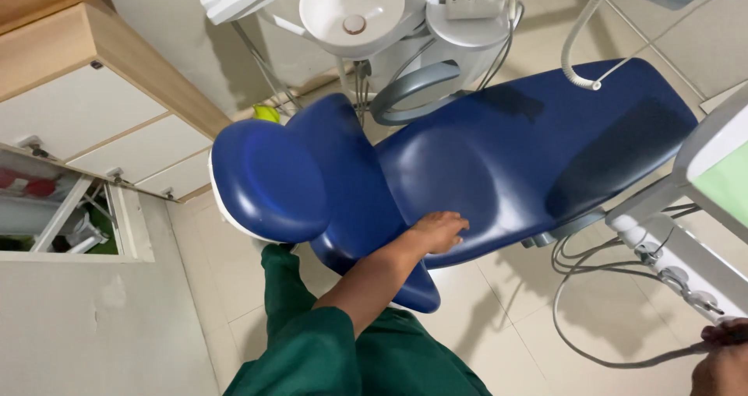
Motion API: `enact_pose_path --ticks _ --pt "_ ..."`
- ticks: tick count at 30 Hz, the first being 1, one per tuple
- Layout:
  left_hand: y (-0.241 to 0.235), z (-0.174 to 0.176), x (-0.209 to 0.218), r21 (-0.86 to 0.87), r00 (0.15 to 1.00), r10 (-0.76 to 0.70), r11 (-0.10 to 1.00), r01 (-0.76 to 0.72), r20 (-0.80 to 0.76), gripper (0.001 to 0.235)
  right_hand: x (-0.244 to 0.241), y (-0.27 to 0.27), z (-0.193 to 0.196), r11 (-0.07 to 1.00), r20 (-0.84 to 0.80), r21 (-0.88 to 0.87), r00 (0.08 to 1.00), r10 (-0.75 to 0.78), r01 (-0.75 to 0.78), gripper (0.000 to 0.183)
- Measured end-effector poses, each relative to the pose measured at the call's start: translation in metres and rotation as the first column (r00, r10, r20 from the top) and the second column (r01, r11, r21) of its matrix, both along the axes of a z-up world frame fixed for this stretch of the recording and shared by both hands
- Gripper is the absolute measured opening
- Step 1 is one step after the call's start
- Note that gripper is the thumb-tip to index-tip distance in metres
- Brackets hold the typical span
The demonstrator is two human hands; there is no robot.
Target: The person adjusts the dental chair and manipulates various dental handpieces and hoses attached to the unit. They also adjust the overhead dental light and interact with the control panel.
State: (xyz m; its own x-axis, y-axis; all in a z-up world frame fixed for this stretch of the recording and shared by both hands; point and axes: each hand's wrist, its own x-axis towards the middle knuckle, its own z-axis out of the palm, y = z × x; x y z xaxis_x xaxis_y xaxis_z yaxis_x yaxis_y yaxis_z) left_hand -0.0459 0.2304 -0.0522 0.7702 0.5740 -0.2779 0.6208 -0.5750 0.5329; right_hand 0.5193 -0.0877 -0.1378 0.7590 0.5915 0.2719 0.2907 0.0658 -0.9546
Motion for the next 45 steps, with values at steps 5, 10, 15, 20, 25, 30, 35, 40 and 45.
enact_pose_path --ticks 5,10,15,20,25,30,35,40,45 --pt "-0.001 0.034 0.029 -0.025 0.991 0.100 0.995 -0.099 0.091 0.042 -0.175 0.083 0.176 0.999 0.018 -0.036 0.999 -0.040 0.041 0.028" --pt "-0.010 0.047 0.041 -0.124 0.986 0.089 0.990 -0.071 0.141 0.042 -0.236 0.080 0.194 0.994 0.089 -0.106 0.996 -0.023 0.033 0.037" --pt "-0.005 0.029 0.018 -0.145 0.982 0.170 0.977 -0.157 0.081 0.045 -0.246 0.083 0.207 0.995 0.110 -0.101 0.993 0.029 -0.018 0.040" --pt "-0.003 0.027 -0.016 -0.136 0.972 0.208 0.972 -0.192 0.111 0.044 -0.250 0.080 0.212 0.995 0.067 -0.090 0.997 0.036 -0.030 0.041" --pt "0.001 0.014 -0.025 -0.007 0.987 0.151 0.989 -0.151 0.058 0.045 -0.262 0.071 0.217 0.995 0.026 -0.092 0.999 0.024 -0.022 0.041" --pt "0.002 0.036 -0.027 -0.037 0.993 0.093 0.995 -0.096 -0.077 0.048 -0.266 0.062 0.227 0.995 -0.011 -0.093 0.999 0.042 -0.043 0.040" --pt "0.003 0.043 -0.028 -0.048 0.994 0.087 0.995 -0.091 -0.065 0.048 -0.261 0.055 0.233 0.995 0.002 -0.095 1.000 0.018 -0.018 0.040" --pt "0.005 0.039 -0.027 -0.089 0.987 0.094 0.990 -0.106 -0.130 0.051 -0.259 0.052 0.234 0.996 0.004 -0.086 1.000 -0.001 0.001 0.040" --pt "0.003 0.054 -0.031 -0.072 0.991 0.110 0.991 -0.115 -0.077 0.050 -0.257 0.050 0.228 0.995 0.012 -0.093 1.000 -0.023 0.024 0.041"
